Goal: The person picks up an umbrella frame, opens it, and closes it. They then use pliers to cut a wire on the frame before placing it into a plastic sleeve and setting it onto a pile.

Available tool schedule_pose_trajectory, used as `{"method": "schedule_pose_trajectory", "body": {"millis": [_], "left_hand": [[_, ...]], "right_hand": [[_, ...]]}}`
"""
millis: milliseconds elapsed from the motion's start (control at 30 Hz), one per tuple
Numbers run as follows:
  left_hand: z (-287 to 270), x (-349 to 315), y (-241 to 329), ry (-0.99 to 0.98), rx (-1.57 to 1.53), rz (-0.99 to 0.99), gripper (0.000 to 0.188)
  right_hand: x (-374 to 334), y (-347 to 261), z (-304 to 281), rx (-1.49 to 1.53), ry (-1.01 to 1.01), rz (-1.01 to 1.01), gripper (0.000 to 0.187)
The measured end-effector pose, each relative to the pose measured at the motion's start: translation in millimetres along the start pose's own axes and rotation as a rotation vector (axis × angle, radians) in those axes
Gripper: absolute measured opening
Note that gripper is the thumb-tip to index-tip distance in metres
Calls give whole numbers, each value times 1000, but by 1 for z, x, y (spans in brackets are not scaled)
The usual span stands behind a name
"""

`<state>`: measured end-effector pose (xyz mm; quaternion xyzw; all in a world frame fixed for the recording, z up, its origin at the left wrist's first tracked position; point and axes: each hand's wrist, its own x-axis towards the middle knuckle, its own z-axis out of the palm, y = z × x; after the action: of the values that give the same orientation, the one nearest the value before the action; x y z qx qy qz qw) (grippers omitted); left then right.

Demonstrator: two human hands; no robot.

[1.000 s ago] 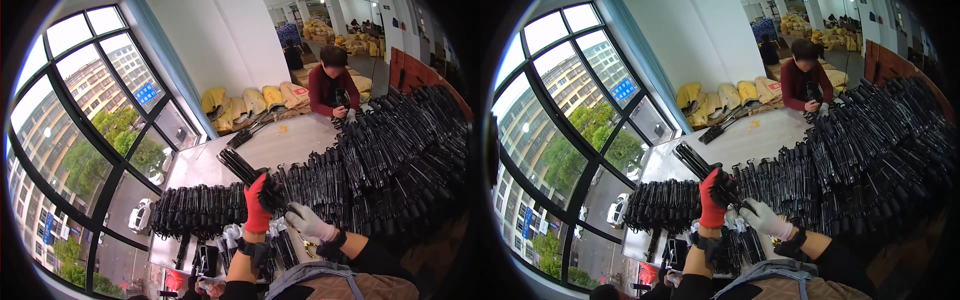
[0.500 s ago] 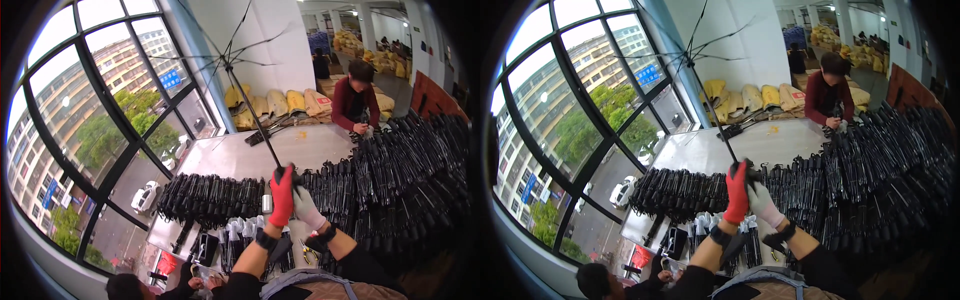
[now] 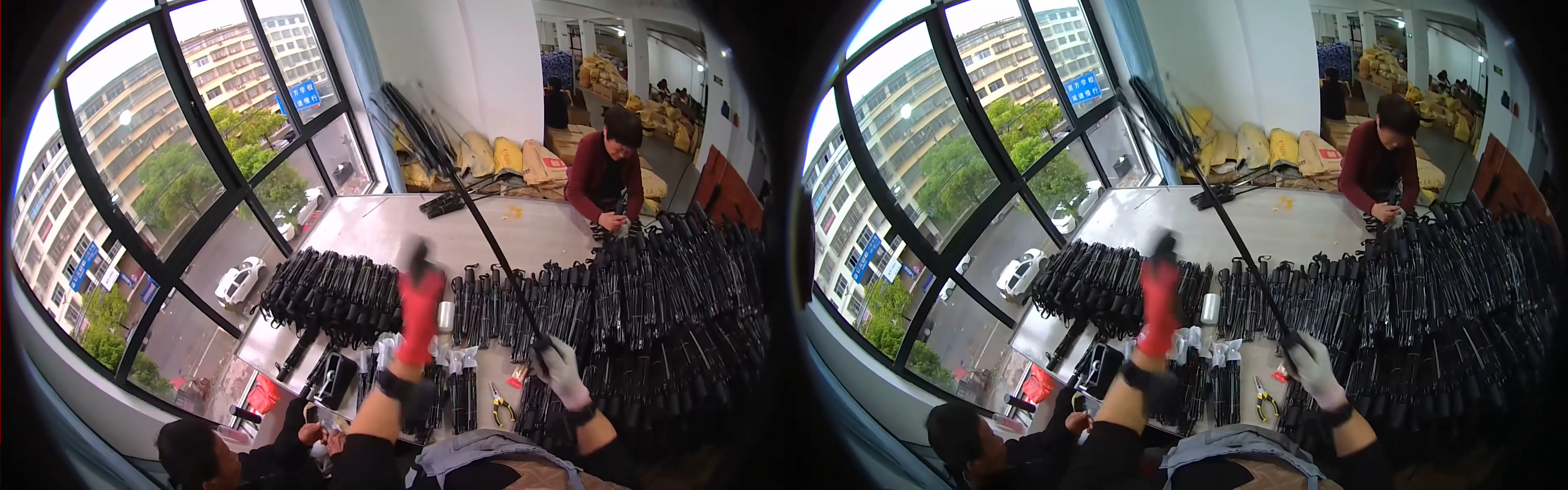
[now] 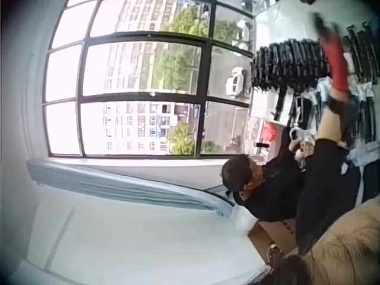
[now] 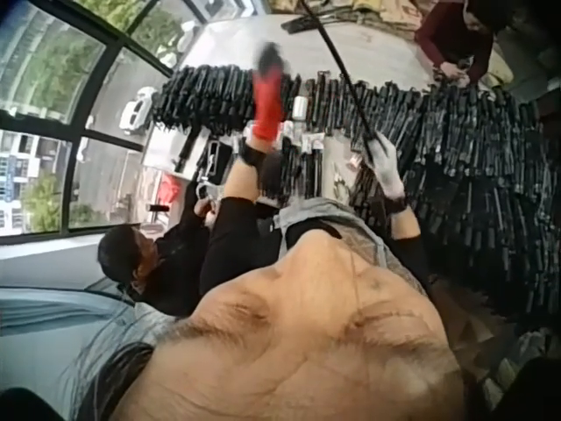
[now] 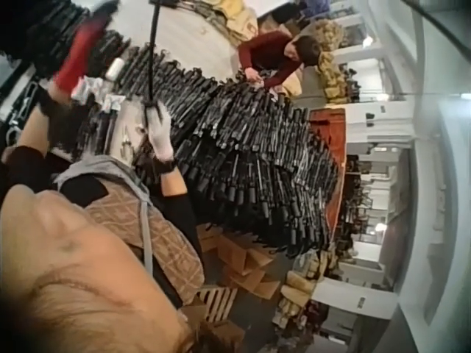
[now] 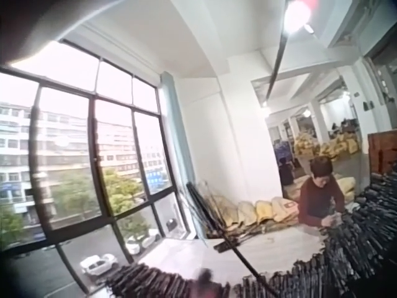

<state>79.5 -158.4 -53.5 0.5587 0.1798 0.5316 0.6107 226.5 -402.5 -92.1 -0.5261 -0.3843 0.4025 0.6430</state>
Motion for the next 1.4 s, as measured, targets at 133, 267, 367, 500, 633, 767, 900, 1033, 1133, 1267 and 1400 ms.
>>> {"method": "schedule_pose_trajectory", "body": {"millis": [133,267,367,500,633,767,900,1033,1133,1267,1400], "left_hand": [[-61,90,60,236,-521,-299,87],[9,109,62,-35,-812,-426,66],[-10,127,38,-143,-885,-404,52],[2,99,35,-164,-757,-234,45],[82,-16,27,-134,-610,-495,42],[53,-19,28,-77,-615,-424,36],[33,-38,32,-155,-408,-457,32],[14,-57,20,-247,-278,-474,29],[-3,-64,-7,-259,-131,-454,29],[-7,-69,-8,-323,337,-353,31],[-23,-82,-10,-383,651,-109,32]], "right_hand": [[-68,20,-12,50,-166,81,45],[-84,28,-18,108,-98,222,41],[-92,22,3,226,34,279,43],[-62,9,24,57,234,171,54],[26,6,47,-619,299,-383,36],[38,17,33,690,-434,45,35],[50,27,24,-278,-65,-330,36],[66,-47,2,-204,-150,105,39],[86,-104,20,-388,-228,115,42],[100,-118,47,-1113,-308,-440,53],[95,-106,57,-1357,-391,-315,57]]}}
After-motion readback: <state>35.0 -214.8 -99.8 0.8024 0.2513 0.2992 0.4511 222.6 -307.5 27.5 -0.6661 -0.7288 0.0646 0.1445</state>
